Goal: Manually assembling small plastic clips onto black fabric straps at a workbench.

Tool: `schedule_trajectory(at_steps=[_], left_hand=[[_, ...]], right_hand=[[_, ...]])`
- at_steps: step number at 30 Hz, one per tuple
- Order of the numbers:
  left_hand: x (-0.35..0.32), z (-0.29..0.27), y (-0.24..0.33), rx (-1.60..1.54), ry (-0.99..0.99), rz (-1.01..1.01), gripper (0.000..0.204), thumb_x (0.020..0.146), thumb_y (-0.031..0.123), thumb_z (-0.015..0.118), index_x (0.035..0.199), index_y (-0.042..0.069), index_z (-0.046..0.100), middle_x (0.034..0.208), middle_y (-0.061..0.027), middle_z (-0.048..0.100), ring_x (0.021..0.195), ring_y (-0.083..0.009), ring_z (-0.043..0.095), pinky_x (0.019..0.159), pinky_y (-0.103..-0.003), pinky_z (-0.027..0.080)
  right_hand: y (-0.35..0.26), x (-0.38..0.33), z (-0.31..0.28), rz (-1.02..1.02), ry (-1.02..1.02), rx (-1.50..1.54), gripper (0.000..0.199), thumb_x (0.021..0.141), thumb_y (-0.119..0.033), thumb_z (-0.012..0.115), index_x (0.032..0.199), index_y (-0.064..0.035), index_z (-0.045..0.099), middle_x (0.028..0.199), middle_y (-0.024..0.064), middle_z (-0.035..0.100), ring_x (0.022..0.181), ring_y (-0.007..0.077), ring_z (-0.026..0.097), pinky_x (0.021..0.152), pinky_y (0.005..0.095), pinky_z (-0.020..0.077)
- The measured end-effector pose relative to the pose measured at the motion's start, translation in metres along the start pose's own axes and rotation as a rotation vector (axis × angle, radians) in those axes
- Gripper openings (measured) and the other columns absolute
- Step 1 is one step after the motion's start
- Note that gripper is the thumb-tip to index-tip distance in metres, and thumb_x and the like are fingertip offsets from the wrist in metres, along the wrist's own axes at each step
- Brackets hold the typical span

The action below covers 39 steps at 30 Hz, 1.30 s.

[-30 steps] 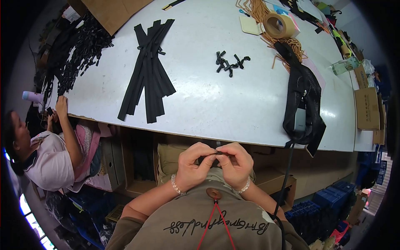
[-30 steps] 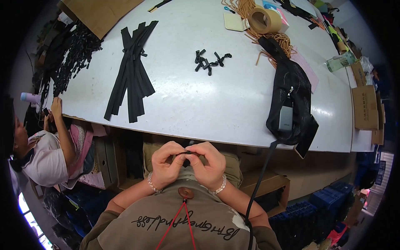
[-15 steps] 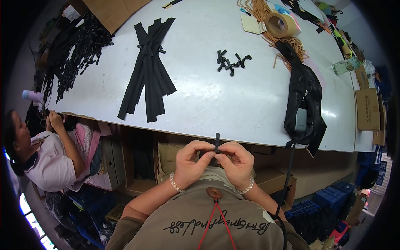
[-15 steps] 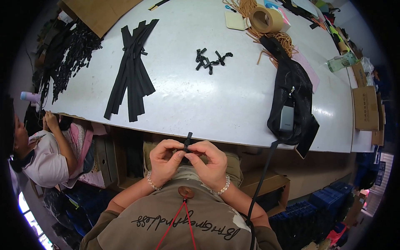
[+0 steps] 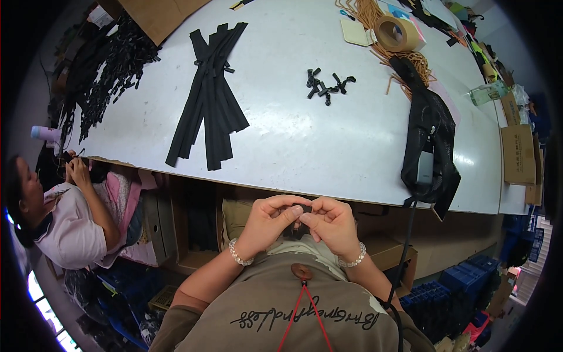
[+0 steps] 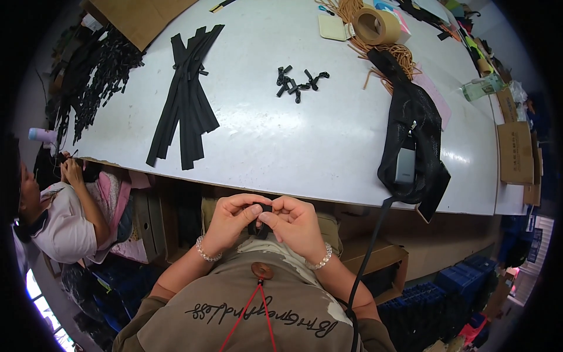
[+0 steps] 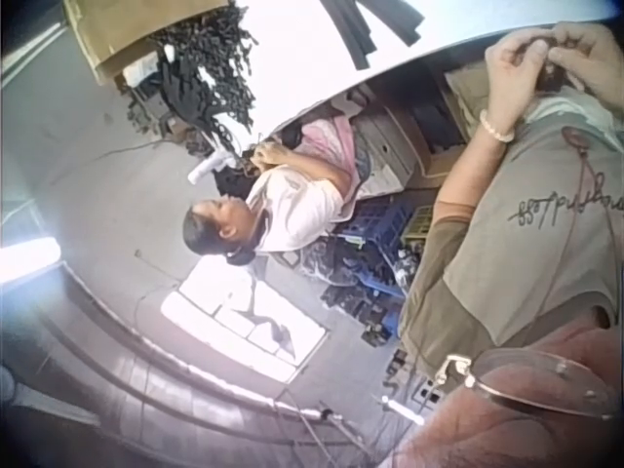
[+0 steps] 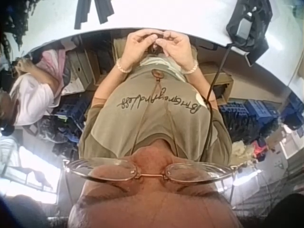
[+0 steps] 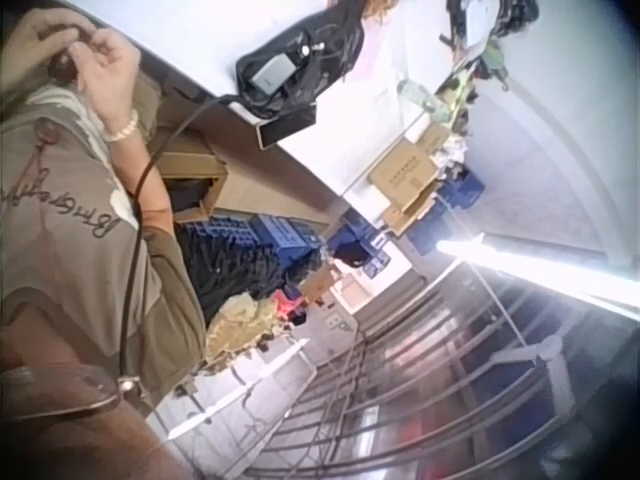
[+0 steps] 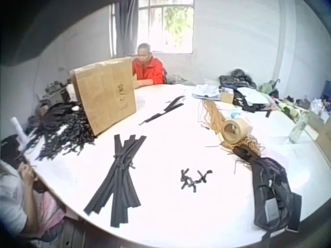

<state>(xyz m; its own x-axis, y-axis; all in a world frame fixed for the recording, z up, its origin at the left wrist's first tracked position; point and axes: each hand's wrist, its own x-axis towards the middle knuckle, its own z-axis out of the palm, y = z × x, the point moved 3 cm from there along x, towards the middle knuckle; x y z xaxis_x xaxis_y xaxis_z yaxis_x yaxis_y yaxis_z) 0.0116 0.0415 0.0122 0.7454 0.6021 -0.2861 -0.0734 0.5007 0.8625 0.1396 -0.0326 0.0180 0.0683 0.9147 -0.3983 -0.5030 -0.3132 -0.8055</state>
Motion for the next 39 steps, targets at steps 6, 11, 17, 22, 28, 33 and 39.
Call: schedule_trajectory(at_steps=[6,11,17,22,28,33,39], left_hand=[[-0.007,0.008,-0.022,-0.36,0.126,-0.026,0.019,0.091,0.008,0.052,0.103,-0.002,0.062,0.081,-0.0023,0.06,0.071,-0.007,0.051,0.066,-0.021,0.044],[-0.008,0.004,-0.029,-0.18,0.257,0.043,0.017,0.091,0.008,0.052,0.1,-0.002,0.062,0.083,-0.0018,0.059,0.071,-0.0078,0.051,0.066,-0.021,0.044],[-0.009,0.007,-0.034,-0.444,0.235,-0.001,0.015,0.089,0.007,0.054,0.098,-0.001,0.063,0.082,-0.0016,0.059,0.069,-0.0077,0.052,0.064,-0.021,0.044],[-0.005,0.004,-0.003,0.149,0.178,0.173,0.015,0.089,0.007,0.055,0.099,0.0,0.064,0.084,-0.0016,0.06,0.069,-0.0067,0.051,0.063,-0.02,0.044],[-0.009,0.002,-0.024,-0.298,0.199,0.028,0.015,0.089,0.008,0.055,0.099,0.0,0.064,0.082,-0.0003,0.06,0.07,-0.0063,0.05,0.063,-0.02,0.043],[-0.01,0.002,-0.032,-0.24,0.231,0.064,0.015,0.089,0.009,0.055,0.099,-0.001,0.063,0.082,-0.0003,0.059,0.07,-0.0067,0.05,0.065,-0.02,0.043],[-0.008,0.0,-0.026,-0.188,0.236,0.105,0.017,0.09,0.008,0.054,0.101,-0.001,0.063,0.082,-0.0015,0.059,0.071,-0.0071,0.05,0.065,-0.021,0.043]], right_hand=[[-0.004,0.006,0.001,-0.035,-0.007,-0.088,0.006,0.085,-0.002,0.06,0.086,0.0017,0.056,0.075,0.0039,0.063,0.053,0.0015,0.049,0.044,0.0152,0.036],[-0.018,0.004,0.003,-0.235,-0.005,-0.759,0.007,0.084,-0.002,0.059,0.08,0.0013,0.055,0.07,0.0018,0.062,0.055,0.0013,0.05,0.046,0.0161,0.0369],[-0.021,0.008,0.004,-0.067,-0.034,-0.432,0.015,0.084,-0.008,0.06,0.074,0.001,0.054,0.058,0.004,0.055,0.05,0.0033,0.044,0.044,0.022,0.0343],[-0.014,0.005,0.004,-0.201,-0.087,-0.669,0.017,0.086,-0.013,0.058,0.076,0.0008,0.056,0.058,0.0062,0.049,0.049,0.0103,0.043,0.046,0.0267,0.0343],[-0.014,0.01,0.009,-0.353,-0.156,-0.658,0.013,0.086,-0.011,0.054,0.078,0.0001,0.057,0.065,0.008,0.05,0.054,0.0162,0.045,0.05,0.0281,0.0362],[-0.01,0.017,-0.001,-0.195,-0.324,-0.433,0.009,0.084,-0.007,0.053,0.079,-0.0008,0.057,0.073,0.0098,0.051,0.061,0.0186,0.047,0.056,0.0274,0.0382],[-0.014,0.014,0.005,-0.415,-0.28,-0.62,0.009,0.087,-0.006,0.051,0.083,0.0007,0.057,0.077,0.0054,0.052,0.061,0.0105,0.049,0.055,0.0249,0.0406]])
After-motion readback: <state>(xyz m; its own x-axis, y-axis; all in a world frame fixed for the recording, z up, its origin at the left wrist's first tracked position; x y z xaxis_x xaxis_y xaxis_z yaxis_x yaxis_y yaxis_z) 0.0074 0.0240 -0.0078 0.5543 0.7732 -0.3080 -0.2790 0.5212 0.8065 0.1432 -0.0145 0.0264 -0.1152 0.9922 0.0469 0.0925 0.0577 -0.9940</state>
